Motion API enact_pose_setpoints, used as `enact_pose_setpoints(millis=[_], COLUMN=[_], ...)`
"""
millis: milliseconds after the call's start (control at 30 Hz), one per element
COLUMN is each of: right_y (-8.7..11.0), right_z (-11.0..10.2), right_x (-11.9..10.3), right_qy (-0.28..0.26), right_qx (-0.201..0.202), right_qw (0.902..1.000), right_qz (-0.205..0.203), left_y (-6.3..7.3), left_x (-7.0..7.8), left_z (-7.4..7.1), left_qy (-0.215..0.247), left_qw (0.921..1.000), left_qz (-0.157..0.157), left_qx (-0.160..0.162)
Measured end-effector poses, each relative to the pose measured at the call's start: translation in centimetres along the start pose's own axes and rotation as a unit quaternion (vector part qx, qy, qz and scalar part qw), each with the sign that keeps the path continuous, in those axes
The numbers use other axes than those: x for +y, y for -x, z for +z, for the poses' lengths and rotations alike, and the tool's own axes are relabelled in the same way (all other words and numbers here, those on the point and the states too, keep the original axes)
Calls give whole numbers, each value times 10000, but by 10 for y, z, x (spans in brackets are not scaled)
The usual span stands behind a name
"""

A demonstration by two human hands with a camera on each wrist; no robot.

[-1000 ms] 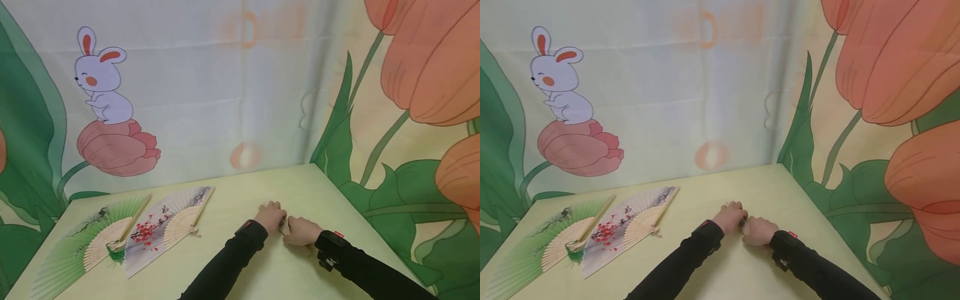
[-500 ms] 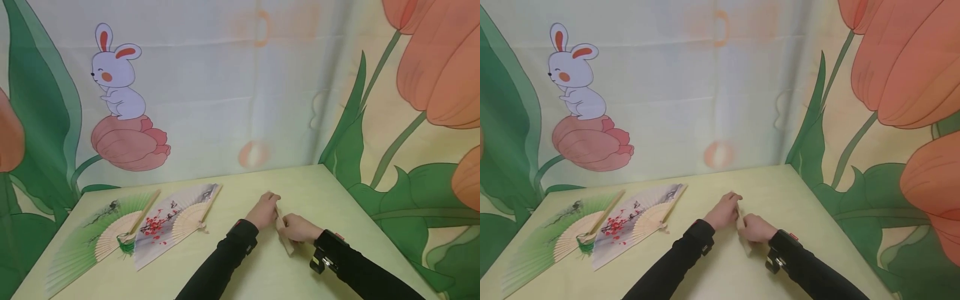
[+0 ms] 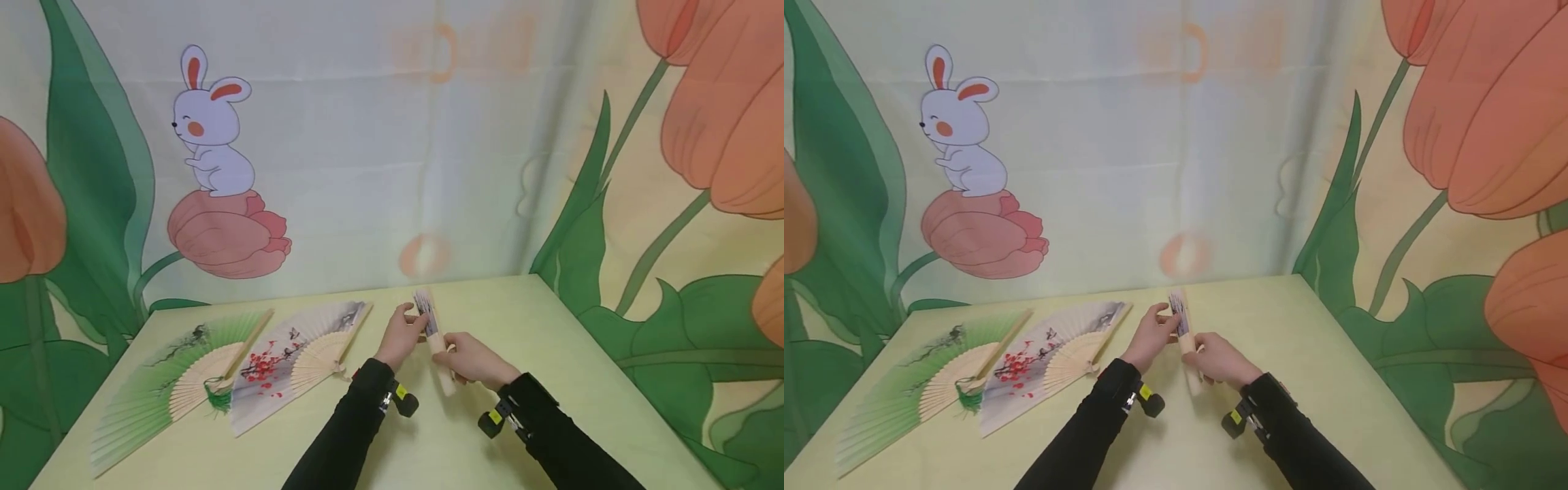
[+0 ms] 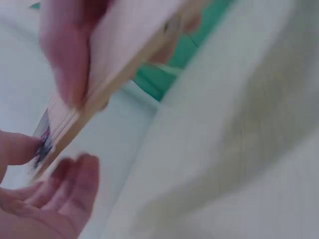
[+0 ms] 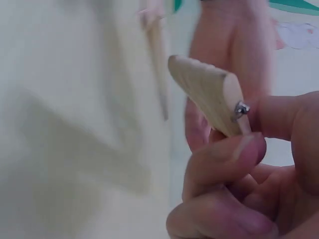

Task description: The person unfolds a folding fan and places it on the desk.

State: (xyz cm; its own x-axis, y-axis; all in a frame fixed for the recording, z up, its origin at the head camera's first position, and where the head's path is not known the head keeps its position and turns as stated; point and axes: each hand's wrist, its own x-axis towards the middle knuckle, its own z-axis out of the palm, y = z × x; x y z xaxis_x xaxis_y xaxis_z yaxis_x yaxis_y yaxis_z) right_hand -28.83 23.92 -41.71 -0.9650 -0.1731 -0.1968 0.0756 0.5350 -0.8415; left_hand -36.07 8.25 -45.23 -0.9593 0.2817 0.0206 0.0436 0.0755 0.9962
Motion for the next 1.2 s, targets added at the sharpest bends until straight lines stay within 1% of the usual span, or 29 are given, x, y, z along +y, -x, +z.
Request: enact_pose_setpoints(millis=[67,133,200,300,433,533,667,800,1033,1200], right_y=[-5,-11,-16,-25,-34,-40,-46,-53,-64,-66], right_z=[5,11,16,24,34,41,51,63,80,85], right_x=[-7,-14,-20,-28,-37,-43,-48,-53,-58,-62], right_qy=[-154,-325,-455,-569,-602,-631,-719,-756,-869,-774], right_qx=[-6,-18,-27,-39,-83,-165,-224,-160,-186,15], right_qw=[9998,9992,9985,9976,9967,9955,9932,9922,9903,9916], right_qz=[-121,-225,-303,-386,-546,-690,-888,-983,-1066,-1037], left_y=[4,8,12,16,22,26,30,34,43,44], left_x=[0,-2,-3,-3,-2,-1,-1,-1,-5,-3], left_z=[-7,-13,-20,-32,-46,-57,-70,-82,-101,-111], left_qy=[724,1244,1492,1699,1672,1421,1087,1076,1180,1264], left_qw=[9972,9917,9881,9848,9853,9891,9921,9913,9885,9870], left_qz=[-197,-321,-370,-367,-303,-170,6,59,-122,-210], left_qx=[-11,-48,-46,-5,146,356,622,757,935,969])
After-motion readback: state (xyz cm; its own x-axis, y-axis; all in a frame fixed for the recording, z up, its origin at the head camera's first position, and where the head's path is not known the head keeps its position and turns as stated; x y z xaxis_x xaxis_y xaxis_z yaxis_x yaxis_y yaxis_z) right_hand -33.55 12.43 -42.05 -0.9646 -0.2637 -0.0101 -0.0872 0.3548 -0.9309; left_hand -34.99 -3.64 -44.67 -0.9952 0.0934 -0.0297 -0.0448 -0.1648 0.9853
